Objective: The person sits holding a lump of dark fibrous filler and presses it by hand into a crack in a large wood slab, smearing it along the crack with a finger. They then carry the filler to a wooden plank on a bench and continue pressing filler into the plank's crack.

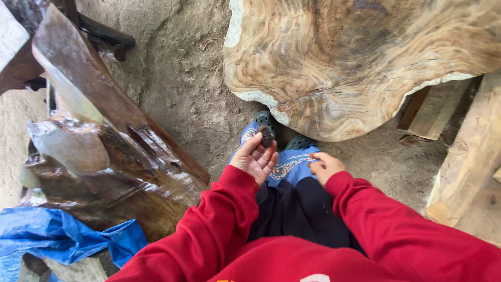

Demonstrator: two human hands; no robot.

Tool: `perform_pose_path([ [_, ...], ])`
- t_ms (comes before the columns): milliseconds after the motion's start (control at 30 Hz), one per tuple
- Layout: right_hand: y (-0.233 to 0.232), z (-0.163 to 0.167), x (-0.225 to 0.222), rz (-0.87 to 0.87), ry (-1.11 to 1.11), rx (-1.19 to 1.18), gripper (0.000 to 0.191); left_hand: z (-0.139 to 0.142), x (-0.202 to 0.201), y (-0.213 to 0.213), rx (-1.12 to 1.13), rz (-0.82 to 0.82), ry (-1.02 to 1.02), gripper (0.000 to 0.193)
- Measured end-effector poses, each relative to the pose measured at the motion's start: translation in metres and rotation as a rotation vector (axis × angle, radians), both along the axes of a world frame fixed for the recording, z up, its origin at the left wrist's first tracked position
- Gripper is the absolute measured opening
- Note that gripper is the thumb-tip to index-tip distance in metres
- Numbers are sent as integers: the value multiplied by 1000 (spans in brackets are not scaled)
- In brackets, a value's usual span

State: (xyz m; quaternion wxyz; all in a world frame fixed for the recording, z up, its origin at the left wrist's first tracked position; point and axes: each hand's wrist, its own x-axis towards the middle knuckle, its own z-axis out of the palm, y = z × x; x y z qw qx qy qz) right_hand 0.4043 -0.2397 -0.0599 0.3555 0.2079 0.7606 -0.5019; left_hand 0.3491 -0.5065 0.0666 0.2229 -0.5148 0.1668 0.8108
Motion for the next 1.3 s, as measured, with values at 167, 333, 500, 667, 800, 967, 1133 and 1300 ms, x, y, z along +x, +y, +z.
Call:
perform_pose_path([
  [167, -39, 50, 7, 13, 125, -121, 36, 42, 1, 23, 25, -110, 35, 20],
  [333, -27, 105, -17, -177, 134, -356, 40, 82, -11, 36, 40, -247, 93, 20],
  [500, 13, 179, -52, -339, 261, -316, 39, 114, -20, 60, 77, -376, 136, 22],
  [667, 30, 270, -46, -448, 420, -249, 35, 138, -23, 84, 130, -535, 136, 23],
  [800, 22, 326, -23, -407, 498, -17, 33, 150, -27, 101, 146, -662, 120, 23],
  [967, 2, 362, -8, -377, 603, 161, 28, 154, -28, 102, 141, -799, 166, 24],
  [1133, -31, 371, 0, -344, 649, 323, 26, 154, -36, 75, 178, -832, 198, 24],
  [1300, -52, 372, 5, -387, 683, 356, 26, 159, -47, 62, 199, -931, 245, 20],
])
